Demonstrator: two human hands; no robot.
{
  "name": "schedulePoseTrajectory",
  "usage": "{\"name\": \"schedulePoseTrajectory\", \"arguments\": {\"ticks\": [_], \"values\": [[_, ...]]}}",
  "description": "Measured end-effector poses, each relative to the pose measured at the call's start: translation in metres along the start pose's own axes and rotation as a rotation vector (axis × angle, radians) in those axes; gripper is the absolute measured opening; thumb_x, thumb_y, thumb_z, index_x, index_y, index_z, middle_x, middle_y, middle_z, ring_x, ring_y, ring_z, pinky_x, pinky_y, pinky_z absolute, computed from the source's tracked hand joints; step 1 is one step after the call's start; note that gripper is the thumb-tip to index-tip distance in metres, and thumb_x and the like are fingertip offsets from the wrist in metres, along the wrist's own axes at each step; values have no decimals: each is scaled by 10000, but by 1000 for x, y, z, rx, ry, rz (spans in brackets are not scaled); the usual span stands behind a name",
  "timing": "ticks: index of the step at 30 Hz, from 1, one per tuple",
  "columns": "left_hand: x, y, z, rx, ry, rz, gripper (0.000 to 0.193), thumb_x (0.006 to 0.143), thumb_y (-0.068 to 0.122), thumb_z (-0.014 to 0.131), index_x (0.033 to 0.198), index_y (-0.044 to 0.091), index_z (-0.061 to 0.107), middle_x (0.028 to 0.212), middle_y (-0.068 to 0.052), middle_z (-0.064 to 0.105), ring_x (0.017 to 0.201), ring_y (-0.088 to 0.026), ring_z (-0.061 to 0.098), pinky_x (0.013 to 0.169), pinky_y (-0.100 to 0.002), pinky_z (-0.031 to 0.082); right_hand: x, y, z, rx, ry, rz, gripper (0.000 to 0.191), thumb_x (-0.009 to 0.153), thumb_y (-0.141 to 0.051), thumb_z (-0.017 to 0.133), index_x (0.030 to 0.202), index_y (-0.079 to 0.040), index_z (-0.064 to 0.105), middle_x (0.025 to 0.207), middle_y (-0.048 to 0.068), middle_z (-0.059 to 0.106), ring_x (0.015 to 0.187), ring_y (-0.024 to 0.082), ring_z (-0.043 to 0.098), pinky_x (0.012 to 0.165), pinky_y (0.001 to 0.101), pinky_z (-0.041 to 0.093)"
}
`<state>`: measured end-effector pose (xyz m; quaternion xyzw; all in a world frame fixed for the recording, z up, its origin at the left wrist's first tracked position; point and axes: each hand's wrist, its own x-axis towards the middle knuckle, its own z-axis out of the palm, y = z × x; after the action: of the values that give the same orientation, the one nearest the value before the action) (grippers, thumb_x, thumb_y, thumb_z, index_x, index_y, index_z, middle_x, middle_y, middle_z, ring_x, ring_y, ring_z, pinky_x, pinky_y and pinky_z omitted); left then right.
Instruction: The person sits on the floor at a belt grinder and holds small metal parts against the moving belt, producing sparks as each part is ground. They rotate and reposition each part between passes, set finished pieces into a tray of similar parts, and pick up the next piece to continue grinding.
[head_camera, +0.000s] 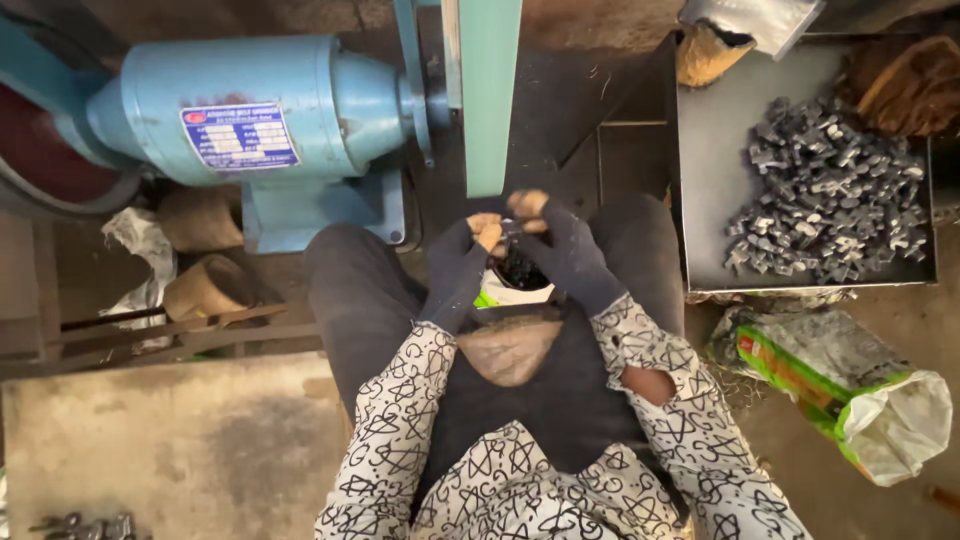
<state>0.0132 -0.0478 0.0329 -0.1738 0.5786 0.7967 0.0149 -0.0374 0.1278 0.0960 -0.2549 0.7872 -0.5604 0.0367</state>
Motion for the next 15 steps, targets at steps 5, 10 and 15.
{"name": "schedulePoseTrajectory", "arguments": {"ticks": [5, 10, 15], "values": [[-6, 2, -1, 210, 18, 225, 298, 956, 69, 678, 1235, -38, 670, 1136, -104, 733, 998, -133, 695, 891, -274, 562, 4, 0, 9, 115, -165, 375, 175, 975, -157, 659, 1027, 6, 696, 888, 68, 754, 807, 123, 706, 735, 297, 561], [1, 2, 3, 141, 123, 263, 270, 975, 86, 695, 1212, -40, 666, 1077, -117, 731, 959, -142, 675, 853, -285, 549, 14, 11, 18, 201, -114, 344, 203, 1020, -166, 600, 1001, 0, 716, 826, 34, 748, 745, 77, 678, 680, 261, 544], [13, 1, 10, 227, 180, 157, 226, 1015, 157, 635, 1130, -25, 704, 884, -76, 749, 764, -122, 691, 690, -284, 553, 36, 35, 29, 115, -80, 396, 196, 1017, -150, 614, 996, 21, 705, 777, 44, 704, 688, 87, 621, 623, 289, 514]]}}
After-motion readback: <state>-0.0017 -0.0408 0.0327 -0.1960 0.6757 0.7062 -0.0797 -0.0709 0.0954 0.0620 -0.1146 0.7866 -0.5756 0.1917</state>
